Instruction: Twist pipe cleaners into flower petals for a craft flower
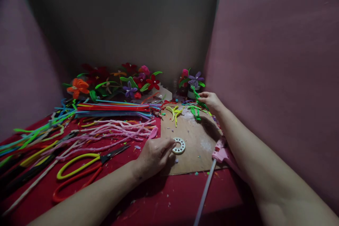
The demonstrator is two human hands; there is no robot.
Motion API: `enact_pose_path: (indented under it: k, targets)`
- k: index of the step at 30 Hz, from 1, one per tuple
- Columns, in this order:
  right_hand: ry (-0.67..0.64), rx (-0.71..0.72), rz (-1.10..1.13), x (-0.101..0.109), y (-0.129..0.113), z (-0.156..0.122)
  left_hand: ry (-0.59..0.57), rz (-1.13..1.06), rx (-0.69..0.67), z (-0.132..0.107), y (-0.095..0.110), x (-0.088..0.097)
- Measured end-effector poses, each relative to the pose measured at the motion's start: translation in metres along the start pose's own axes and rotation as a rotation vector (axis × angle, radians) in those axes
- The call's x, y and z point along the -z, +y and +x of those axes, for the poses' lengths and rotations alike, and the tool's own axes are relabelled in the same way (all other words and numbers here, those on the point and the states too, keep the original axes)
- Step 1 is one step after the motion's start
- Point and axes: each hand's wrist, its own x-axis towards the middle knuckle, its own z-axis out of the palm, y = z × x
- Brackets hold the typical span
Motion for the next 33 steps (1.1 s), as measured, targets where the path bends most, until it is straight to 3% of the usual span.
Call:
enact_pose_path:
  k: [2, 5, 9, 12, 16, 21, 33]
  targets:
    - [-0.038, -0.035, 0.093, -0.002, -0.006, -0.004, -0.004, -0.065, 0.068, 0.002, -0.001, 0.000]
    - [-0.152, -0.096, 0.207, -0.008, -0.020, -0.017, 0.031, -0.224, 0.273, 0.007, -0.004, 0.002]
    - [-0.422, -0.171, 0.342, -0.025, -0.045, -0.049, 0.169, -0.533, 0.563, 0.019, -0.011, 0.012]
    - [-0.517, -0.142, 0.309, -0.047, -0.060, -0.078, 0.256, -0.795, 0.633, 0.025, -0.017, 0.019]
    - [-0.558, -0.123, 0.247, -0.077, -0.062, -0.104, 0.249, -1.030, 0.654, 0.026, -0.024, 0.021]
    - [-0.581, -0.170, 0.379, -0.092, -0.048, -0.108, 0.316, -0.888, 0.613, 0.023, -0.033, 0.019]
    - [-0.539, -0.227, 0.485, -0.091, -0.036, -0.107, 0.388, -0.581, 0.491, 0.022, -0.027, 0.023]
